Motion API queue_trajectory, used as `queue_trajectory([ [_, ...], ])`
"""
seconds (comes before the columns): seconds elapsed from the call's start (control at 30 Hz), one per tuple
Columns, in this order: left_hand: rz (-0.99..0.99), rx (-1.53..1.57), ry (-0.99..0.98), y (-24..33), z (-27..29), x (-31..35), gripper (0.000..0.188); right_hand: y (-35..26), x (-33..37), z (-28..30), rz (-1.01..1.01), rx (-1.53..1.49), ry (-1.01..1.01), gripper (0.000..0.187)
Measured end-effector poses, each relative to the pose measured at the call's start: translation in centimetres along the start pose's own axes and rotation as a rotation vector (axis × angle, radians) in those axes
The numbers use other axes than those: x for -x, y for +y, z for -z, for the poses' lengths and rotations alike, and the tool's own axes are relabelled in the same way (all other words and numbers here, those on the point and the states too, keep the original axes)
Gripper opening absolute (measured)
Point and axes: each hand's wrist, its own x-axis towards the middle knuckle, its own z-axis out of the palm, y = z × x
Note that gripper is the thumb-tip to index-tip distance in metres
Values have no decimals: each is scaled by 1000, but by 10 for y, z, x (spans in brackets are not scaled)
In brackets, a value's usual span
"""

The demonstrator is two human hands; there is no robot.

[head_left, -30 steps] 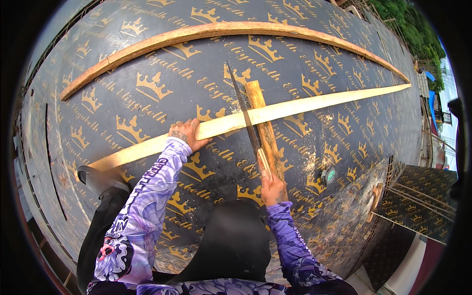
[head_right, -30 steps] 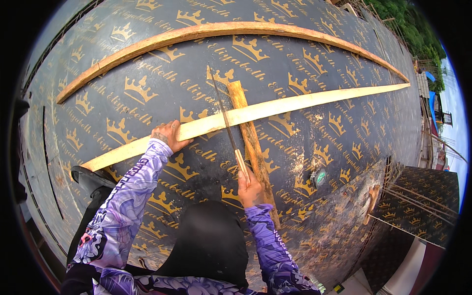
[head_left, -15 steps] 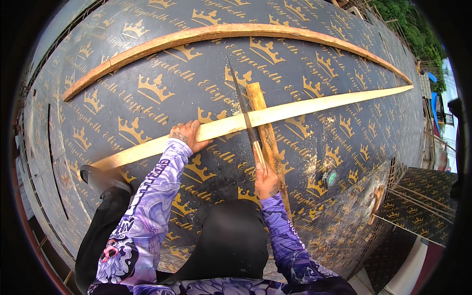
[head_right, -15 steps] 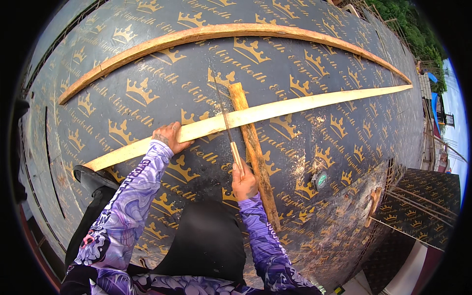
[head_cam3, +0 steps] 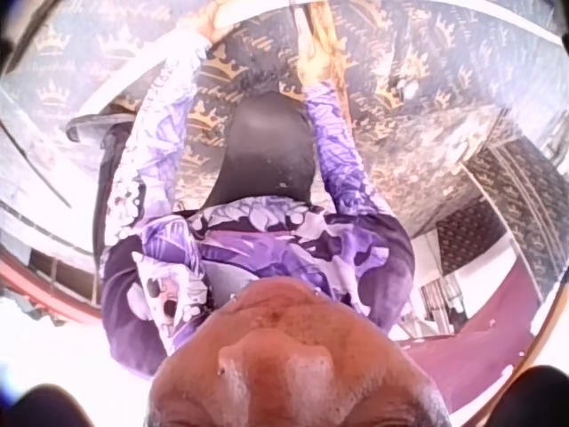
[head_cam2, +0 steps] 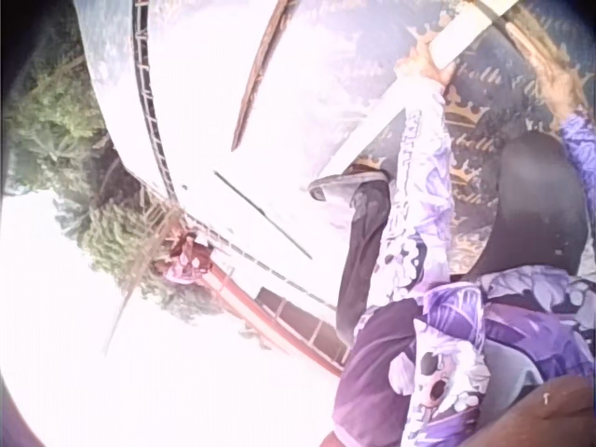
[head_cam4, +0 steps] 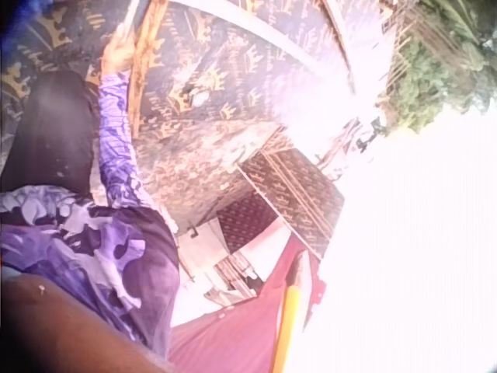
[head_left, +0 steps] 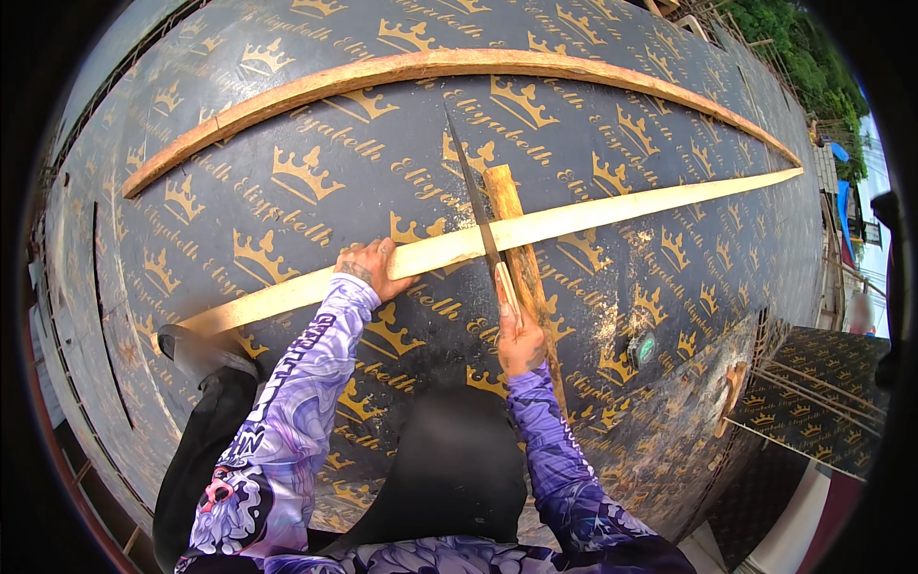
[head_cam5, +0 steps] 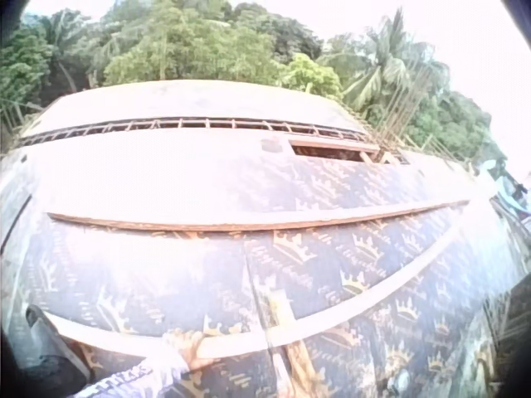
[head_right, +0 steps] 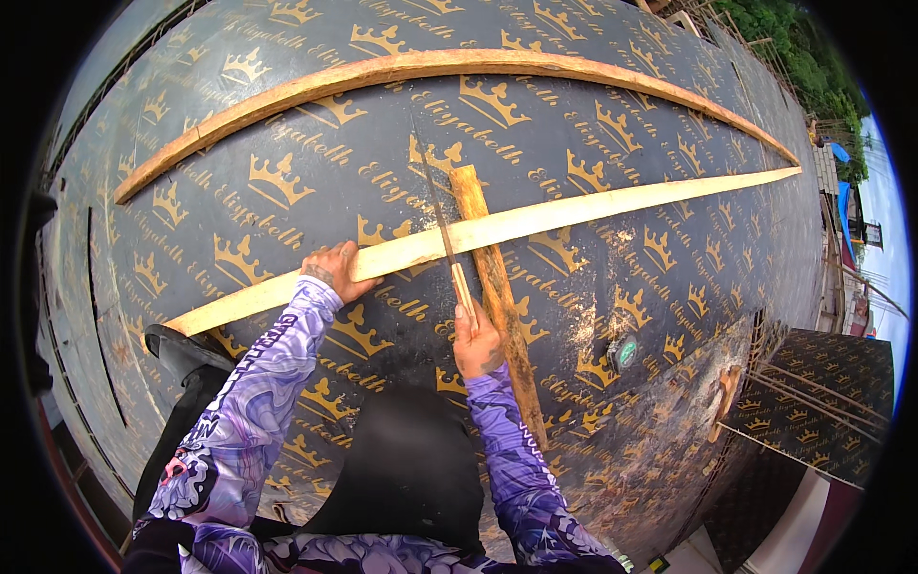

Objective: The person saws a thin wooden plank to length, then uses a hammer to drive nails into the plank and into a wooden window frame. The person positions the plank within the frame and secures it with nails.

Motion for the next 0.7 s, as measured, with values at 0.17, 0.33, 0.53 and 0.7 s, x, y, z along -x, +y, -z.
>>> queue_trajectory([
  [0.17,39,22,57,-23,-7,9,63,39,99,22,3,-76,-19,40],
  [0.33,27,-1,5,-20,-9,9,65,42,169,89,-140,-43,-90,40],
  [0.53,26,16,83,-13,-1,8,61,18,36,-3,-31,-163,-19,38],
  [0.7,12,-36,67,-15,-10,10,64,12,44,5,-17,-127,-12,39],
])
